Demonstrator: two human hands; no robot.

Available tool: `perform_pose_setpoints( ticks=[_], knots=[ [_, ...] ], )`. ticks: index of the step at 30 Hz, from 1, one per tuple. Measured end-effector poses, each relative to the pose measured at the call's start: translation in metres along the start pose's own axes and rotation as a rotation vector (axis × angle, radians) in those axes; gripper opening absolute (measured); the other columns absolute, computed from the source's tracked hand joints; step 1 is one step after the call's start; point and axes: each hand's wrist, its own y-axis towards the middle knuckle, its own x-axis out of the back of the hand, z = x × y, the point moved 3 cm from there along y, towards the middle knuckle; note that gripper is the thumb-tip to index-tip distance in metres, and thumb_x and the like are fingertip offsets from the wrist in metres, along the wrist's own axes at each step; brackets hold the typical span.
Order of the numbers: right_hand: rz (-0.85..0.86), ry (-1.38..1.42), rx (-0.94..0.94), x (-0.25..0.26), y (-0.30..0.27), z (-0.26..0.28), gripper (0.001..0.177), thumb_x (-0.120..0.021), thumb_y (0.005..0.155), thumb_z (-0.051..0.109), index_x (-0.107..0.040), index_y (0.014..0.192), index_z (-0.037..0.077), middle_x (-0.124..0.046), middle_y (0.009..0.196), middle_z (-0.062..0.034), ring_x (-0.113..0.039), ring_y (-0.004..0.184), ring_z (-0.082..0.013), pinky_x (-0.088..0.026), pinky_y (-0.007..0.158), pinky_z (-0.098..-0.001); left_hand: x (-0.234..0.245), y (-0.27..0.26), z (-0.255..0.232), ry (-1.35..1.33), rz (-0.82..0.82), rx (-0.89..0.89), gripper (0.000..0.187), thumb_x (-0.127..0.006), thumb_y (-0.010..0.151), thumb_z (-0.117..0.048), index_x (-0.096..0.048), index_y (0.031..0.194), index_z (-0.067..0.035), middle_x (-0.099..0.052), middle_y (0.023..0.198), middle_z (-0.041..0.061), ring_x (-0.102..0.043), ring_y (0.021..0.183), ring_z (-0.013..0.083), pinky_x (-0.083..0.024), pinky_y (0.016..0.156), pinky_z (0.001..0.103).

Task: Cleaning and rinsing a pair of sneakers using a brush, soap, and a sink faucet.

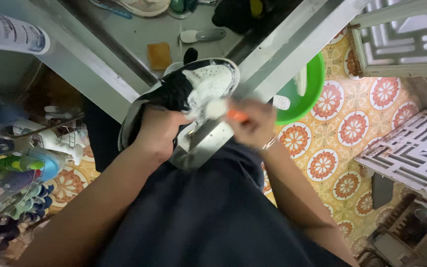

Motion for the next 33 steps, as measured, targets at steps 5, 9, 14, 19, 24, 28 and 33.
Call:
perform_pose_setpoints(
  ticks=[5,9,14,19,24,28,33],
  knots=[
    [-0.058,0.05,-0.036,-0.002,0.001,0.012,0.028,-0.091,0.085,0.014,-0.073,0.104,0.004,-0.069,0.082,-0.013,-0.069,0.066,-0.0233,-0.054,0.062,-0.0306,0.003,0.002,0.004,-0.061,-0.014,0.093,0.038,-0.069,0.073,0.011,-0.069,0.111,0.008,-0.075,0.103,0.017,-0.075,0.091,0.028,-0.062,0.076,0.04],
    [-0.079,0.014,-0.144,0.009,-0.003,-0.024,0.024,-0.09,0.086,0.014,-0.072,0.099,0.004,-0.073,0.082,-0.0117,-0.069,0.063,-0.0206,-0.054,0.06,-0.0285,-0.009,-0.011,-0.013,-0.047,0.026,0.077,0.035,-0.069,0.078,0.009,-0.069,0.113,0.008,-0.075,0.106,0.016,-0.074,0.093,0.0261,-0.061,0.078,0.039],
    [0.037,-0.019,0.016,0.003,0.012,0.022,0.021,-0.088,0.083,0.017,-0.077,0.098,0.006,-0.071,0.08,-0.0118,-0.066,0.062,-0.0235,-0.052,0.059,-0.0309,0.0,-0.002,-0.003,-0.058,-0.001,0.089,0.036,-0.069,0.077,0.011,-0.07,0.113,0.009,-0.075,0.107,0.017,-0.074,0.093,0.0271,-0.062,0.079,0.039],
    [-0.092,-0.191,-0.212,0.016,0.017,0.007,0.023,-0.088,0.096,0.024,-0.073,0.102,0.007,-0.074,0.089,-0.011,-0.074,0.072,-0.0207,-0.058,0.066,-0.0294,-0.003,0.0,0.001,-0.021,-0.033,0.115,0.039,-0.07,0.075,0.012,-0.07,0.114,0.008,-0.075,0.108,0.018,-0.075,0.093,0.028,-0.062,0.079,0.039],
    [0.109,-0.146,-0.264,0.014,0.015,0.019,0.022,-0.088,0.084,0.024,-0.08,0.092,0.006,-0.072,0.069,-0.0114,-0.065,0.049,-0.0201,-0.05,0.049,-0.0317,-0.003,0.001,0.001,-0.117,0.024,0.055,0.042,-0.067,0.076,0.012,-0.069,0.117,0.007,-0.074,0.11,0.016,-0.074,0.097,0.0264,-0.061,0.082,0.038],
    [-0.082,-0.245,-0.338,0.022,0.024,0.016,0.026,-0.085,0.096,0.025,-0.076,0.109,0.004,-0.074,0.085,-0.0123,-0.074,0.069,-0.0143,-0.058,0.065,-0.0277,-0.004,0.001,-0.001,-0.08,0.073,-0.04,0.045,-0.066,0.073,0.013,-0.068,0.117,0.007,-0.074,0.111,0.016,-0.074,0.097,0.0258,-0.061,0.083,0.038],
    [0.095,-0.234,-0.415,0.02,0.022,0.018,0.027,-0.09,0.084,0.026,-0.078,0.095,0.005,-0.075,0.072,-0.0109,-0.067,0.055,-0.0142,-0.053,0.051,-0.029,-0.009,-0.005,-0.006,-0.05,0.013,0.013,0.045,-0.069,0.073,0.013,-0.068,0.117,0.005,-0.073,0.11,0.015,-0.074,0.094,0.0247,-0.061,0.082,0.039]
  ],
)
